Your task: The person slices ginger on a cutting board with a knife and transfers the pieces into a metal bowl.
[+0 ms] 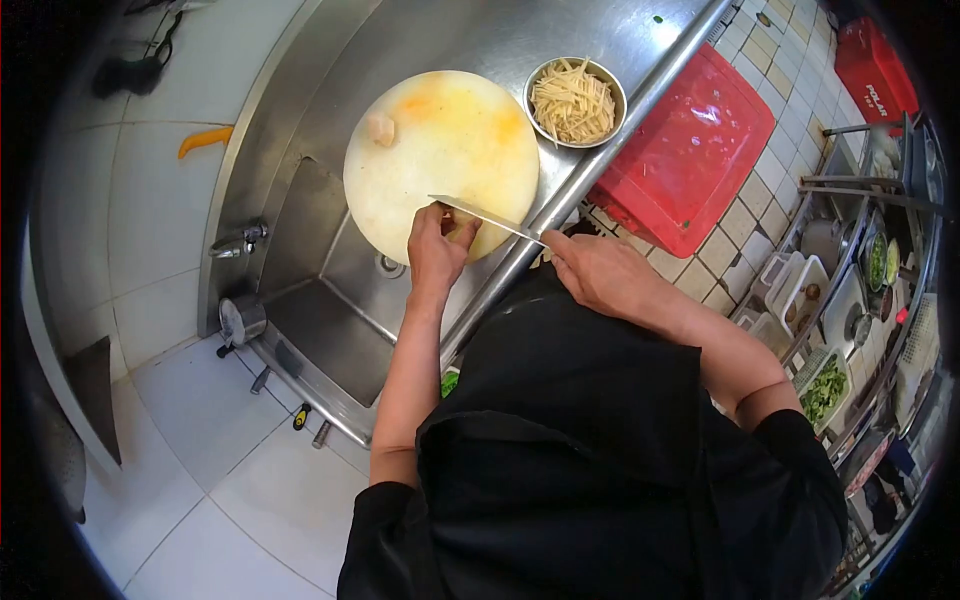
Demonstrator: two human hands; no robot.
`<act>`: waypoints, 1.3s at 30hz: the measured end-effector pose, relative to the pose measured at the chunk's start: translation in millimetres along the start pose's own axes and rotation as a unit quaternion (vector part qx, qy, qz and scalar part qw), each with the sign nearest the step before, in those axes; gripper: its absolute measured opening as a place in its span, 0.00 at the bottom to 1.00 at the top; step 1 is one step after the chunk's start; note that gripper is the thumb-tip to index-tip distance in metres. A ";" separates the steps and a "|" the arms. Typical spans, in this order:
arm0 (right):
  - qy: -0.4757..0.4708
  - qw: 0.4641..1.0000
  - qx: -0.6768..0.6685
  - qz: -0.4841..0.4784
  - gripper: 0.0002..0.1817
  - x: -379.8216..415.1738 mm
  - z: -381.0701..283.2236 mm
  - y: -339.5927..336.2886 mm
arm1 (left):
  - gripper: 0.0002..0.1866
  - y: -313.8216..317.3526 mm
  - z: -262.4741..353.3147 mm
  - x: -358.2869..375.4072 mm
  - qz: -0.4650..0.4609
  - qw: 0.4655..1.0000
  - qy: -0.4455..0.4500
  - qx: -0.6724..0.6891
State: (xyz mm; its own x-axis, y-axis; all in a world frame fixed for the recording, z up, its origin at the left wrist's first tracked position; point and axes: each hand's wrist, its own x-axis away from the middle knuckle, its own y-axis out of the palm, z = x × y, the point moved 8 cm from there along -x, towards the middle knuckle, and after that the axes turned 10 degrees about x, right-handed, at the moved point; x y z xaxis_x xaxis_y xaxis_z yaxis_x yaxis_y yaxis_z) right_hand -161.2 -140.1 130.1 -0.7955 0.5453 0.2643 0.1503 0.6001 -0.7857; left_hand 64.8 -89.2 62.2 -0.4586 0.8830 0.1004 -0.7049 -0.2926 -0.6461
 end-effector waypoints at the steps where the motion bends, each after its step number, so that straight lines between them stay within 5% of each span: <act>1: 0.004 1.000 -0.004 0.000 0.14 1.8 -0.6 -1.4 | 0.24 -0.4 0.0 1.4 0.003 1.000 0.005 0.001; 8: -0.008 0.999 0.045 -0.023 0.15 4.9 -4.4 -3.9 | 0.23 4.7 -1.3 5.5 -0.005 0.999 -0.048 0.022; 39: 0.022 0.997 0.018 -0.073 0.15 -46.2 -3.6 9.7 | 0.26 5.3 -7.7 7.9 0.015 0.994 -0.014 0.104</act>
State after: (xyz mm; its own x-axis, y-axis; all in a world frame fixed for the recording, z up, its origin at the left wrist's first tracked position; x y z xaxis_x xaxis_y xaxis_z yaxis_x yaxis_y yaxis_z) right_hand -120.9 -157.4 112.3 -0.7802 0.4795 0.4017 0.0123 0.6538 -0.7566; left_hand 61.5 -81.0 53.8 -0.4938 0.8630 0.1069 -0.7862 -0.3905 -0.4789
